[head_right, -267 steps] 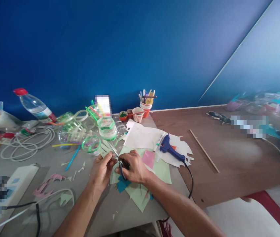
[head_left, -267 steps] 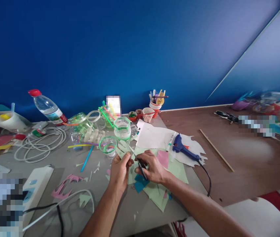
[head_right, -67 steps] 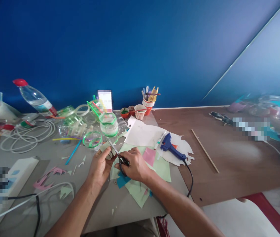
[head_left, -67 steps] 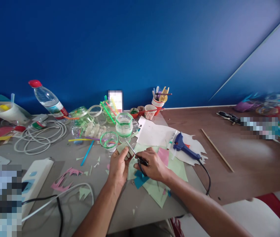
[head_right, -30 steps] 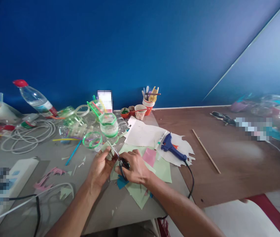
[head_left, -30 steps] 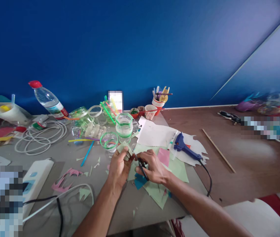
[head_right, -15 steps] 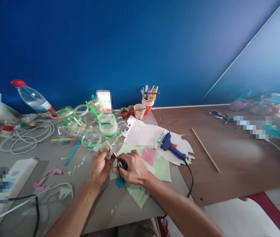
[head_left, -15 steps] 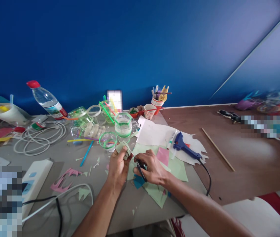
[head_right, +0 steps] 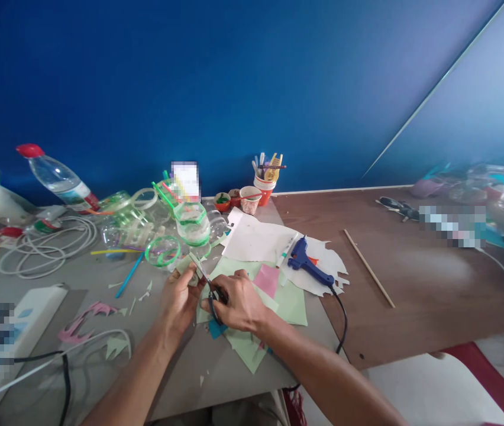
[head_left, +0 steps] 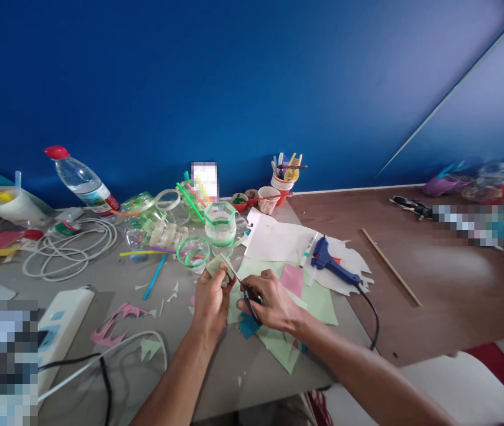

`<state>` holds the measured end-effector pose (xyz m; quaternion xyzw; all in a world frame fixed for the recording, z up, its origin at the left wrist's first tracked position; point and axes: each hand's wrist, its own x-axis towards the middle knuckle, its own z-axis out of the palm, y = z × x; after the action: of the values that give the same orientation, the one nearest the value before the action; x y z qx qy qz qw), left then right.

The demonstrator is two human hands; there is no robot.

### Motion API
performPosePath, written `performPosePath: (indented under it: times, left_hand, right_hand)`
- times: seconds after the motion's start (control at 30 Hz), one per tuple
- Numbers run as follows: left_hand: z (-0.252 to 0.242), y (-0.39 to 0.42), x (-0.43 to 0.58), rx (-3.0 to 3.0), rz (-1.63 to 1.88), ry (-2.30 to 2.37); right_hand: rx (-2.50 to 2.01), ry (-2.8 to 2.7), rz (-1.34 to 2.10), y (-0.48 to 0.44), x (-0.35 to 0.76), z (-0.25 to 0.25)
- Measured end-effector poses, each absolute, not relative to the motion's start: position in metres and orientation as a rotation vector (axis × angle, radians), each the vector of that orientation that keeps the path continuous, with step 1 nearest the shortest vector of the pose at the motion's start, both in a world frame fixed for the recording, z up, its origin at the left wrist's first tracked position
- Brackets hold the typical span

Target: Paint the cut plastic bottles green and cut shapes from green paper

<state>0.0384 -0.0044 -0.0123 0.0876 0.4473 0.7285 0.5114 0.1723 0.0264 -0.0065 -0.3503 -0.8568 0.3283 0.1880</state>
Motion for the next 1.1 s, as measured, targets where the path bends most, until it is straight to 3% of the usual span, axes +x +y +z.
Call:
performPosePath:
  times: [1.1]
  left_hand:
    - [-0.0098,-0.005,0.0381,0.119,1.764,1.073]
  right_hand:
    - [-1.056,-2.428,0.83,0.0248,0.1712,-0.0084]
